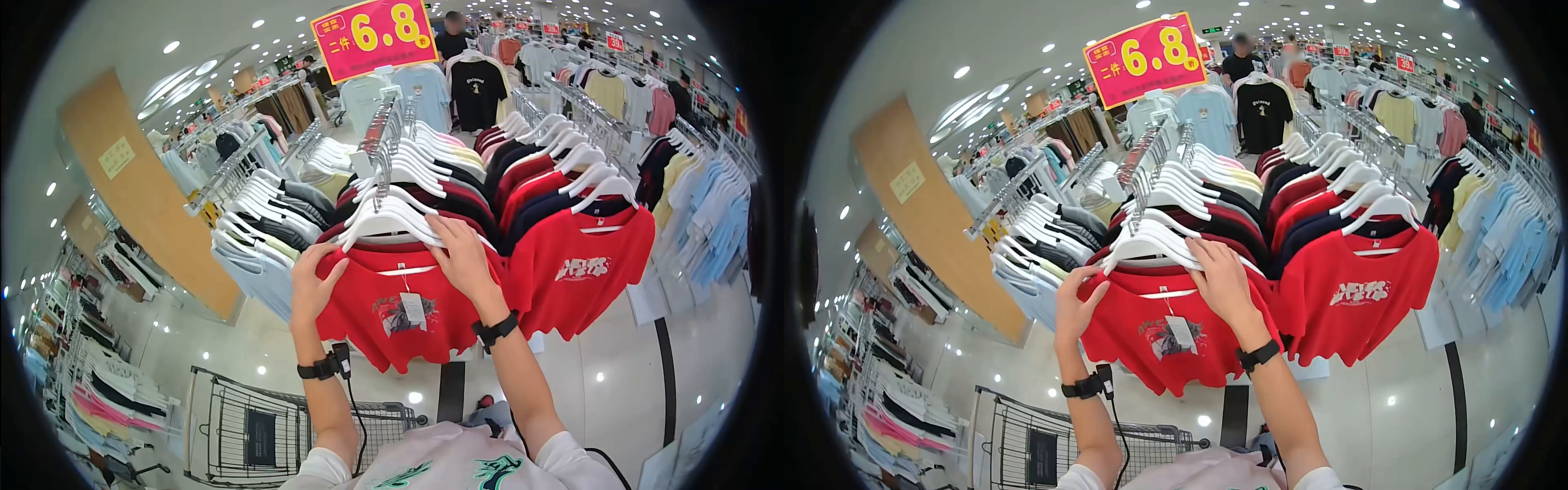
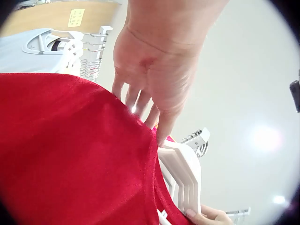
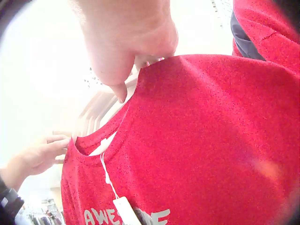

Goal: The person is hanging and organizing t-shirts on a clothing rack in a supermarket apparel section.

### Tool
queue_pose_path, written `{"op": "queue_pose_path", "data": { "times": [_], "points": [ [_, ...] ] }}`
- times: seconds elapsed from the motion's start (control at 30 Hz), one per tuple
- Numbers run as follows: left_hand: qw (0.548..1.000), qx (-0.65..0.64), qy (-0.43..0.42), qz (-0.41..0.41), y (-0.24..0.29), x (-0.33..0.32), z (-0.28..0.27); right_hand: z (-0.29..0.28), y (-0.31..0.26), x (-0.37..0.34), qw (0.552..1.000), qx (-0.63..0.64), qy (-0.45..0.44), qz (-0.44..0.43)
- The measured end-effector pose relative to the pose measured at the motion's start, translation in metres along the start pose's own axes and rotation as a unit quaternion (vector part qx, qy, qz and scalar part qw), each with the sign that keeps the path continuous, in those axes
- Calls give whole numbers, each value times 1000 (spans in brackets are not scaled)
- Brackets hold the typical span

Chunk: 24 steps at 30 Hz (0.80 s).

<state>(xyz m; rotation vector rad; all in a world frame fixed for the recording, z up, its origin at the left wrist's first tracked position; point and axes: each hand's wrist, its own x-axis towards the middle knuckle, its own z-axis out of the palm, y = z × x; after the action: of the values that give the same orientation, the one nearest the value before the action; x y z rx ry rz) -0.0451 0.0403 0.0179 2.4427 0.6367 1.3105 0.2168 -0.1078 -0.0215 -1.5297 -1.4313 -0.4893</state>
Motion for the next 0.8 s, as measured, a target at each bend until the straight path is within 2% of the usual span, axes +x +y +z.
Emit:
{"op": "queue_pose_path", "data": {
  "times": [0.13,0.2,0.27,0.33,0.4,0.47,0.53,0.6,0.67,0.73,0.77,0.8],
  "points": [
    [998,30,48,11,-1,-1,4,7,-2,-4,999,-40,18,11],
    [999,25,39,-17,3,3,2,10,-2,-2,998,-60,26,5],
    [999,26,48,-1,4,9,-1,9,-3,7,998,-56,34,0],
    [997,29,65,3,7,13,-4,-1,-13,15,994,-75,81,-18],
    [997,7,68,-18,19,11,-7,-19,-24,15,996,-46,80,0],
    [995,-24,61,-72,42,6,-14,-31,-30,11,996,-16,81,13],
    [997,-31,43,-55,51,-14,-13,-46,-33,-13,997,-13,51,51],
    [996,-50,-3,-72,51,-44,-7,-63,-35,-41,994,45,-23,101],
    [991,-74,-62,-92,48,-77,-2,-71,-34,-72,964,142,-88,206],
    [975,-97,-97,-176,42,-111,2,-80,-30,-88,934,186,-167,256],
    [953,-156,-82,-248,41,-126,4,-88,-25,-89,913,208,-226,270],
    [963,-154,-71,-211,33,-138,6,-94,-23,-90,913,207,-225,271]
  ]
}}
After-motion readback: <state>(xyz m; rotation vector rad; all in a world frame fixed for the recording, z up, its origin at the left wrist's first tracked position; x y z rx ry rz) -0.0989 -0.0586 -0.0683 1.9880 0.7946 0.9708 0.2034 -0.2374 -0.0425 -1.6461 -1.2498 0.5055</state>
